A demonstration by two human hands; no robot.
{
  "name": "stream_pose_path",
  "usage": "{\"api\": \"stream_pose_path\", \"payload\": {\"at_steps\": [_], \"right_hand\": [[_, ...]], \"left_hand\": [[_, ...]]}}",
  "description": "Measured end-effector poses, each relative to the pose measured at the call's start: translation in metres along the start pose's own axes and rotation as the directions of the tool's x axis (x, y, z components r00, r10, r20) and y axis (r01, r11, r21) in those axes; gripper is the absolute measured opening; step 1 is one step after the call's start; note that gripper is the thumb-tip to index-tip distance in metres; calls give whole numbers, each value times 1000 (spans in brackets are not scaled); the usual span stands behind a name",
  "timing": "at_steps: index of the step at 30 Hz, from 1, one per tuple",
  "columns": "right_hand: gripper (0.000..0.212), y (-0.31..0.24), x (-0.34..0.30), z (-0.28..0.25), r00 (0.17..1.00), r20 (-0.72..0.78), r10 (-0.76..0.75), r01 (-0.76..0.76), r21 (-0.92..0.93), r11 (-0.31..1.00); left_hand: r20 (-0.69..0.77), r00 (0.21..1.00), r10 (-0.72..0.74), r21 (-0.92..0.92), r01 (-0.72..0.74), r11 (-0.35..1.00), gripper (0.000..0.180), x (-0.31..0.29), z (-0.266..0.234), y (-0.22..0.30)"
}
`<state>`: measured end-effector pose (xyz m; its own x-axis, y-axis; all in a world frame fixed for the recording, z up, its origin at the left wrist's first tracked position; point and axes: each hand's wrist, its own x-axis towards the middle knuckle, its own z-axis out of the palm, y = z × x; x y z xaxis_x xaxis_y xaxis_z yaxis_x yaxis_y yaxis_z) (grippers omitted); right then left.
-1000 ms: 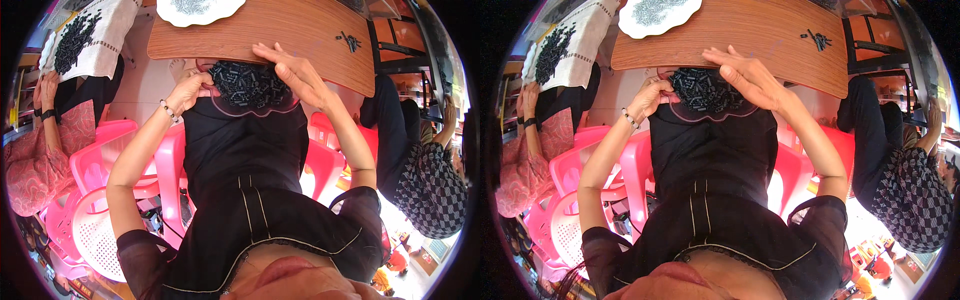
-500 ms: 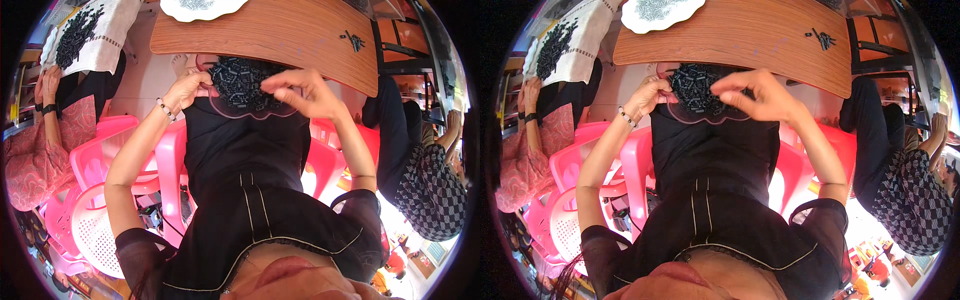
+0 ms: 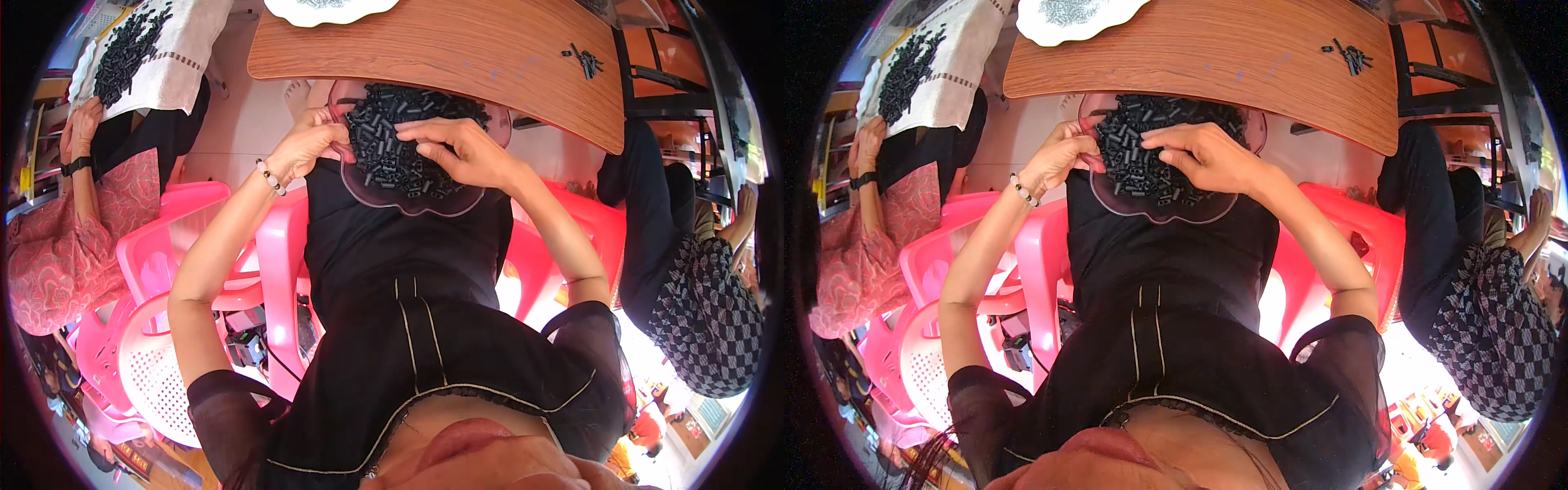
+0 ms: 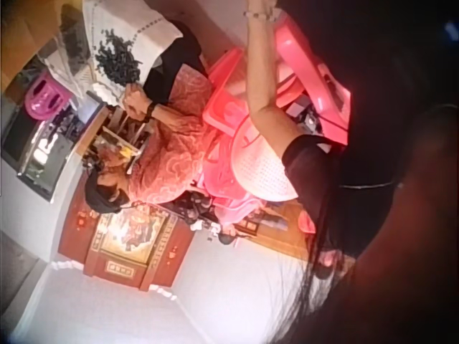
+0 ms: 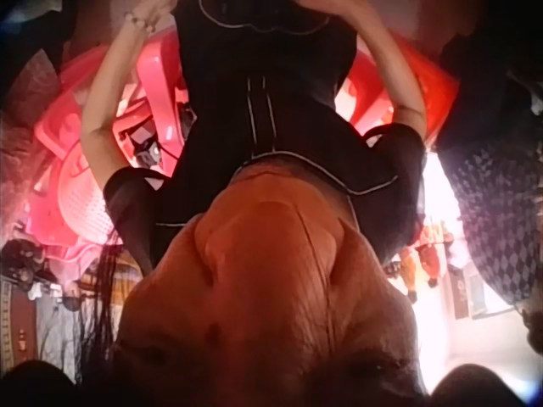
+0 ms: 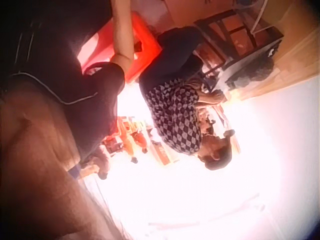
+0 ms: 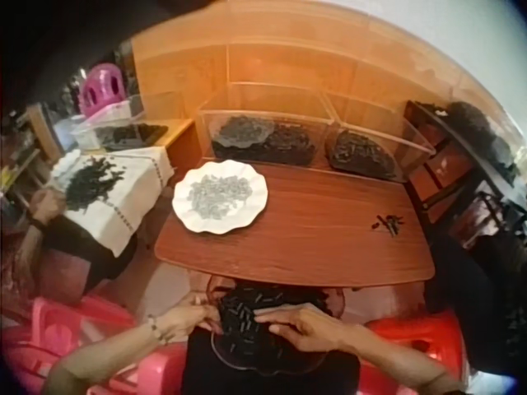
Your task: The person assembles small black plastic parts by inserting metal pins into them by hand. Then, the person lowers a tray of assembled parts to the floor and places plastic bins onto the table to retrieve more parts.
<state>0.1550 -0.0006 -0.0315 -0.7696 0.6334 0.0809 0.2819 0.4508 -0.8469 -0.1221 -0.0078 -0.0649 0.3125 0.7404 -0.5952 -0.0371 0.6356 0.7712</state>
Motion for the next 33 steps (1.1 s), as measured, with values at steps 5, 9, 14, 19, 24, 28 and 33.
{"api": "stream_pose_path", "payload": {"at_steps": [5,9,14,19,24,28,33], "right_hand": [[25,3,2,-3,993,-116,36,-33,24,999],[24,3,-3,-10,981,-151,119,-96,152,984],[25,1,-11,-15,962,-144,234,-185,291,939],[25,2,-19,-23,947,-215,239,-172,288,942],[24,5,-27,-26,943,-208,258,-195,282,939],[21,3,-28,-27,950,-171,263,-226,208,952],[16,-4,-17,-23,976,-182,122,-119,30,992]], "left_hand": [[2,1000,-3,-3,3,1000,52,0,-2,-1],[29,999,-32,-1,32,1000,55,3,-8,-2],[39,998,-40,-10,41,999,53,4,-11,-3],[26,999,-45,-50,46,998,49,5,-11,-5],[18,999,-28,-69,30,997,44,3,-7,-5],[9,999,-31,-74,32,997,44,4,-3,-4],[7,1000,-23,-48,23,999,50,-1,-3,-1]]}}
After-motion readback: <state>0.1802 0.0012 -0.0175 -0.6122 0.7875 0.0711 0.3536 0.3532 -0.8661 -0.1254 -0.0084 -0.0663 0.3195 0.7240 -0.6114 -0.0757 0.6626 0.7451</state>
